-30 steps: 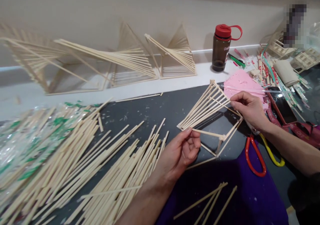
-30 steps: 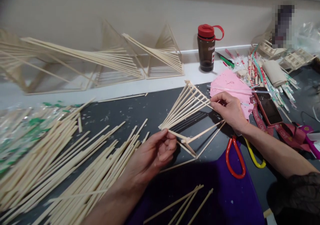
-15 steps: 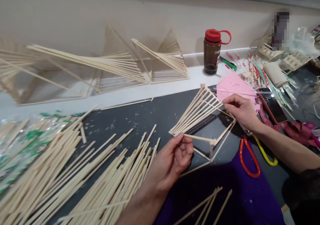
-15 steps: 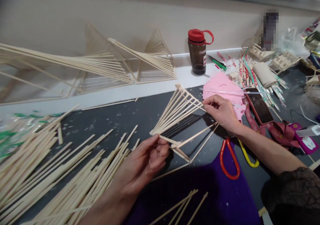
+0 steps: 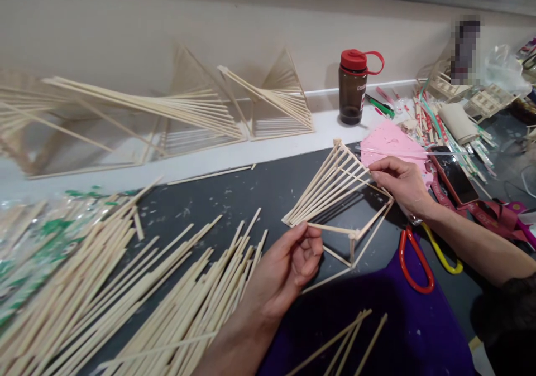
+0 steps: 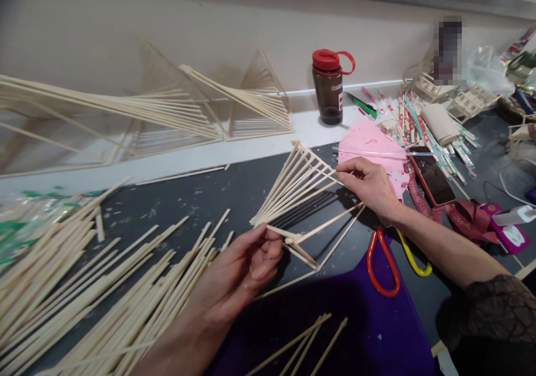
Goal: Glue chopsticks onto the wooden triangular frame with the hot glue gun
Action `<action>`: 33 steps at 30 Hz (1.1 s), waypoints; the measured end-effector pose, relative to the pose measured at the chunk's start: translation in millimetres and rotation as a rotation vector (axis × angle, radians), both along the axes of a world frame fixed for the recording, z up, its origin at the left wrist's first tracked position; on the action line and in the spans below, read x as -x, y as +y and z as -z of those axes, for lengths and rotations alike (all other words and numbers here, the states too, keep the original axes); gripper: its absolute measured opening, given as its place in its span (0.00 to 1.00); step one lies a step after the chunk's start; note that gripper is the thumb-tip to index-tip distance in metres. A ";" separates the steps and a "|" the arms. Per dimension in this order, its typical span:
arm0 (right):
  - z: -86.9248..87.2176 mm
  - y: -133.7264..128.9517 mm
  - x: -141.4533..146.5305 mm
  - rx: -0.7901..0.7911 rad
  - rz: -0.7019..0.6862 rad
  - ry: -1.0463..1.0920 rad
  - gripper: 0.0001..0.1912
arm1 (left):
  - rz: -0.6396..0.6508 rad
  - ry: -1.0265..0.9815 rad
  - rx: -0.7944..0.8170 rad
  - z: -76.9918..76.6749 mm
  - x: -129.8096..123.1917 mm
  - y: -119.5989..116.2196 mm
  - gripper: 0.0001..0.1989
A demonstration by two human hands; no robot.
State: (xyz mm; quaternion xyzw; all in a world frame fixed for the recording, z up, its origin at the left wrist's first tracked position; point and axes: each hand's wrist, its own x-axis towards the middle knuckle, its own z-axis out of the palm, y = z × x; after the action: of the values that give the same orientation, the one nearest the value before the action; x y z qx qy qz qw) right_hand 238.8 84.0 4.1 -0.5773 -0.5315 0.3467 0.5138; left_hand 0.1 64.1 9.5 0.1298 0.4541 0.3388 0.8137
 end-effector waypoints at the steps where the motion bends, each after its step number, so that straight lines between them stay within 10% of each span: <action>1: -0.7 0.0 0.1 0.002 -0.001 -0.010 0.08 | 0.002 -0.003 -0.006 1.1 0.0 -0.1 0.19; 13: -20.0 -8.4 -3.4 -0.040 0.051 -0.018 0.05 | 0.178 0.197 -0.243 11.9 5.9 -4.4 0.08; 22: -33.4 -25.5 -10.6 -0.066 0.002 -0.155 0.06 | 0.741 1.237 -1.626 17.4 -0.8 -14.2 0.19; 26: -38.3 -36.4 -14.8 -0.059 0.019 -0.179 0.07 | 0.946 1.449 -1.473 13.3 -22.4 -2.9 0.25; 33: -43.5 -60.8 -27.1 -0.092 0.029 -0.177 0.07 | 0.853 1.701 -1.338 18.8 -57.3 18.3 0.25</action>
State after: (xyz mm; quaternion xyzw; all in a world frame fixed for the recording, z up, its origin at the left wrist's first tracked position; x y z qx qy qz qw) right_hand 266.0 23.2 47.7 -0.5890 -0.5817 0.2623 0.4959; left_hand 57.4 82.4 -9.3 0.8614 0.5039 0.0131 0.0634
